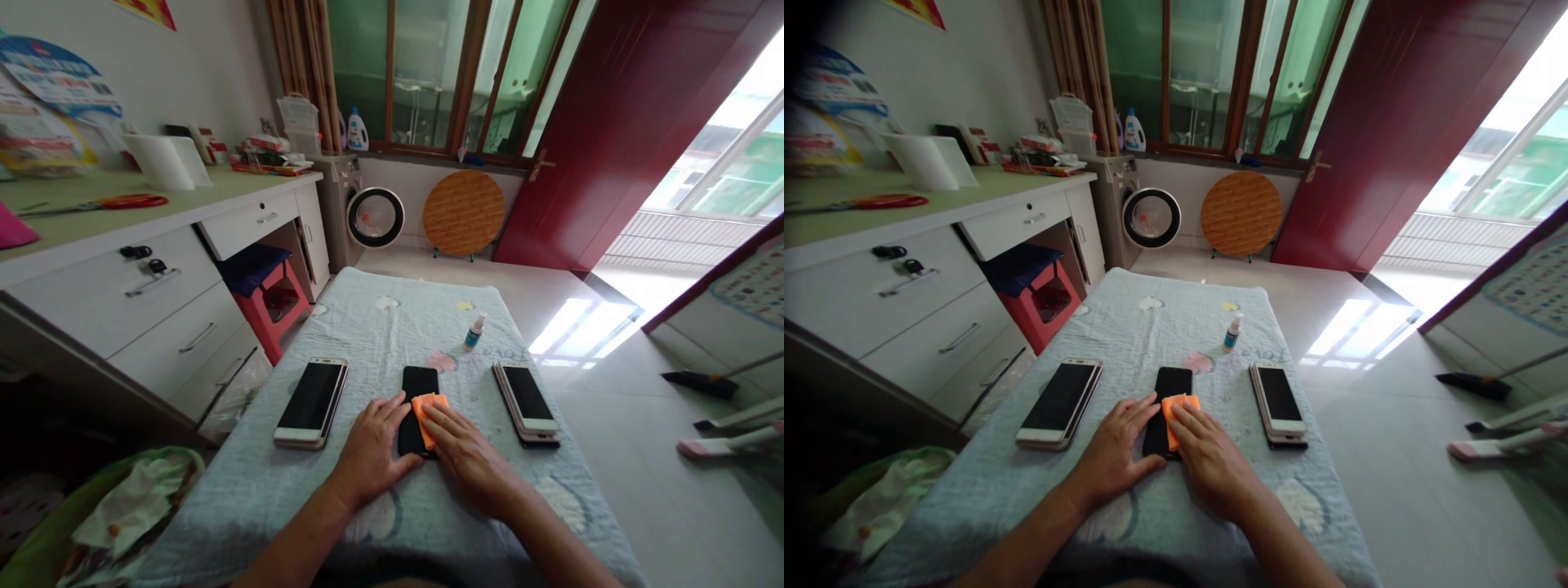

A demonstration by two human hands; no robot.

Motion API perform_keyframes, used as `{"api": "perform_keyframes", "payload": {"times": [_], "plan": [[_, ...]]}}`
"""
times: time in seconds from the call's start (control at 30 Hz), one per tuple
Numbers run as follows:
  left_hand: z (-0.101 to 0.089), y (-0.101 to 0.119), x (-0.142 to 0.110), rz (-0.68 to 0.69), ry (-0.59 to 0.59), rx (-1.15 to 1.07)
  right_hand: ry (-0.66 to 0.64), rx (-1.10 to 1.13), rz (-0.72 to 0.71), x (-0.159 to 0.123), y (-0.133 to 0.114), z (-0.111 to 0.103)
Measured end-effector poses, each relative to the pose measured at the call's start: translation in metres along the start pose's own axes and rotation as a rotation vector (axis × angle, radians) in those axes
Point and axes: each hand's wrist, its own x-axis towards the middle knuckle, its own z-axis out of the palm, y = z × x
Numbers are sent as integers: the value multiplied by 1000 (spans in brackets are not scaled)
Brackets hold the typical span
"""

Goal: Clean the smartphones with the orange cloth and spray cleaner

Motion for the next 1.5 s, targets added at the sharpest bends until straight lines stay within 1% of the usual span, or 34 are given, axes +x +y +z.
{"api": "perform_keyframes", "payload": {"times": [0.1, 0.27, 0.4, 0.53, 0.63, 0.8, 0.93, 1.1, 1.33, 1.5], "plan": [[-2, -1, 0, 6, -7, 2, 28, -13, 32, 18, 13, -1], [-3, -1, -1, 15, -12, -12, 100, -52, 34, 52, 28, -2], [-3, -3, -1, 28, -10, -30, 165, -47, 28, 71, 30, 1], [0, -7, -1, 53, 28, -63, 225, -11, 48, 76, 23, 3], [3, -9, -2, 85, 69, -97, 224, 25, 44, 73, 15, 1], [7, -12, -3, 128, 117, -114, 253, 87, -32, 66, 0, 2], [12, -16, -4, 111, 139, -88, 258, 158, -93, 59, -13, 4], [15, -18, -4, 81, 122, -83, 228, 200, -115, 43, -24, 8], [12, -16, -3, 49, 107, -73, 129, 220, -118, 13, -26, 6], [6, -11, -2, 31, 55, -49, 118, 198, -90, -3, -20, 3]]}}
